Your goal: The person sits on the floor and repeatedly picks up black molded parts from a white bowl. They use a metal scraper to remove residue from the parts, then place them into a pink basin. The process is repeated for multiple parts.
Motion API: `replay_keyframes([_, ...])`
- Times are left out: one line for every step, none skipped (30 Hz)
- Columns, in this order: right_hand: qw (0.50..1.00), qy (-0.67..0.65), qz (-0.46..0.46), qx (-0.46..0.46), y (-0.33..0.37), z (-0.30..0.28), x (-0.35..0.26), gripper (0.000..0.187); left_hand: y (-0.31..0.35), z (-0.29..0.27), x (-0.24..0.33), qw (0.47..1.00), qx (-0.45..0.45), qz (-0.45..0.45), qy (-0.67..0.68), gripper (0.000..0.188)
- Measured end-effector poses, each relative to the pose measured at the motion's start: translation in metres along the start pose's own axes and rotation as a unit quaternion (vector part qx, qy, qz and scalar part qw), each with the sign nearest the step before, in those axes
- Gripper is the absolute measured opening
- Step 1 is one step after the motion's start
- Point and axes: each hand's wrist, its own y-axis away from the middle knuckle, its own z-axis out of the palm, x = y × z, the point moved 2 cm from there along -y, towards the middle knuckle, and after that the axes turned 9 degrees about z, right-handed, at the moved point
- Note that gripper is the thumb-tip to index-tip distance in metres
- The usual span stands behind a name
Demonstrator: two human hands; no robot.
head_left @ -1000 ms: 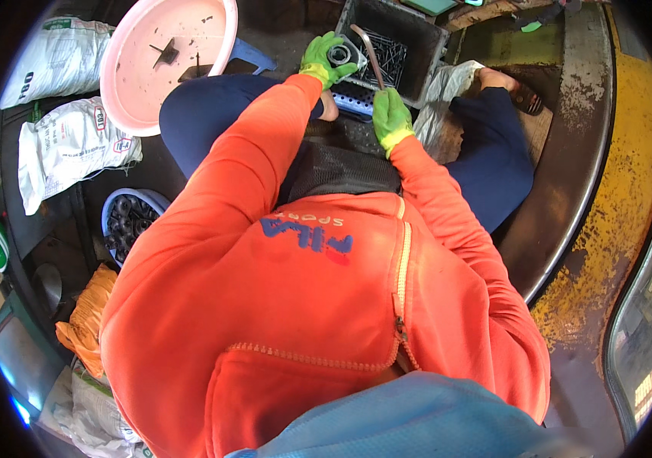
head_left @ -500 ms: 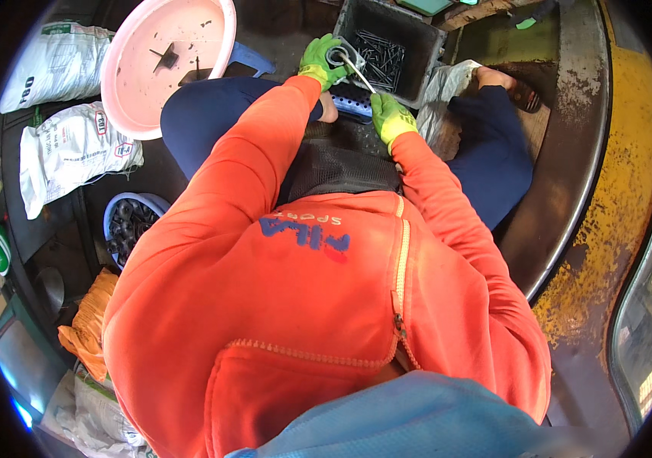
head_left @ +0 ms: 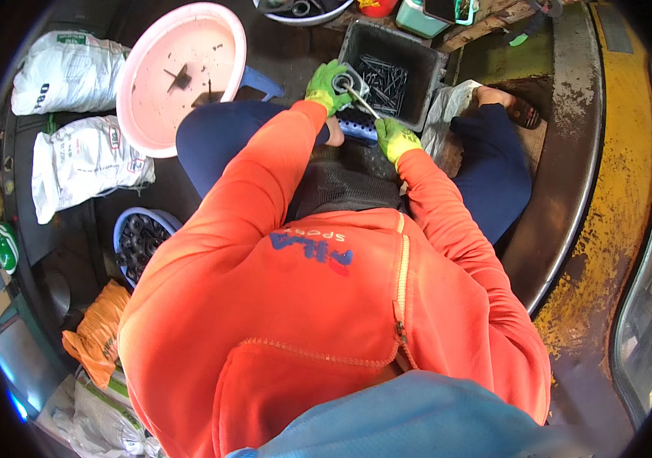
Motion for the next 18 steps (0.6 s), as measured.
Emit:
replay_keyframes([1.0, 0.006, -0.003, -0.005, 0.0, -0.004, -0.003, 0.048, 0.0, -0.006, 0.005, 0.999, -0.003, -0.002, 0.038, 0.081])
replay_keyframes([1.0, 0.017, 0.007, -0.004, 0.0, -0.01, -0.006, 0.049, -0.006, -0.012, 0.009, 0.996, -0.027, -0.039, 0.072, 0.078])
replay_keyframes([0.999, -0.035, 0.001, -0.001, 0.004, -0.017, -0.009, 0.052, -0.007, -0.023, 0.016, 0.998, -0.023, -0.017, 0.062, 0.068])
replay_keyframes([0.997, -0.08, -0.007, 0.013, 0.01, -0.026, -0.009, 0.052, -0.012, -0.032, 0.021, 0.997, -0.046, -0.056, 0.04, 0.062])
replay_keyframes([0.99, -0.133, -0.025, 0.039, 0.015, -0.037, -0.01, 0.049, -0.02, -0.045, 0.026, 0.989, -0.041, -0.089, 0.107, 0.068])
replay_keyframes([0.981, -0.182, -0.044, 0.054, 0.021, -0.049, -0.008, 0.046, -0.029, -0.058, 0.032, 0.979, -0.017, -0.106, 0.174, 0.075])
replay_keyframes([0.976, -0.197, -0.041, 0.086, 0.029, -0.062, -0.001, 0.043, -0.043, -0.071, 0.039, 0.976, 0.076, -0.099, 0.181, 0.072])
replay_keyframes([0.969, -0.214, -0.06, 0.113, 0.038, -0.076, 0.007, 0.041, -0.065, -0.085, 0.041, 0.961, 0.085, -0.142, 0.222, 0.071])
replay_keyframes([0.967, -0.228, -0.04, 0.101, 0.045, -0.086, 0.018, 0.033, -0.082, -0.101, 0.043, 0.969, 0.112, -0.126, 0.179, 0.071])
replay_keyframes([0.964, -0.242, -0.045, 0.102, 0.05, -0.095, 0.027, 0.026, -0.104, -0.118, 0.043, 0.975, 0.136, -0.117, 0.132, 0.07])
replay_keyframes([0.933, -0.357, -0.008, 0.03, 0.053, -0.095, 0.035, 0.025, -0.126, -0.129, 0.04, 0.974, 0.13, -0.132, 0.134, 0.069])
replay_keyframes([0.886, -0.463, 0.027, -0.031, 0.055, -0.092, 0.041, 0.024, -0.151, -0.14, 0.037, 0.975, 0.148, -0.087, 0.139, 0.069])
replay_keyframes([0.827, -0.547, 0.101, -0.079, 0.054, -0.087, 0.047, 0.023, -0.178, -0.151, 0.03, 0.98, 0.124, -0.102, 0.118, 0.069])
replay_keyframes([0.808, -0.579, 0.071, -0.081, 0.051, -0.083, 0.047, 0.022, -0.199, -0.156, 0.022, 0.984, 0.104, -0.108, 0.094, 0.069])
replay_keyframes([0.795, -0.597, 0.081, -0.071, 0.048, -0.077, 0.047, 0.022, -0.212, -0.156, 0.014, 0.99, 0.088, -0.089, 0.068, 0.072])
replay_keyframes([0.779, -0.617, 0.076, -0.08, 0.045, -0.071, 0.046, 0.021, -0.222, -0.155, 0.006, 0.994, 0.067, -0.082, 0.039, 0.074])
replay_keyframes([0.789, -0.6, 0.094, -0.091, 0.04, -0.068, 0.047, 0.02, -0.225, -0.151, -0.007, 0.987, 0.016, -0.162, 0.011, 0.08])
replay_keyframes([0.784, -0.605, 0.103, -0.089, 0.037, -0.064, 0.047, 0.019, -0.224, -0.144, -0.016, 0.982, 0.034, -0.178, -0.05, 0.083])
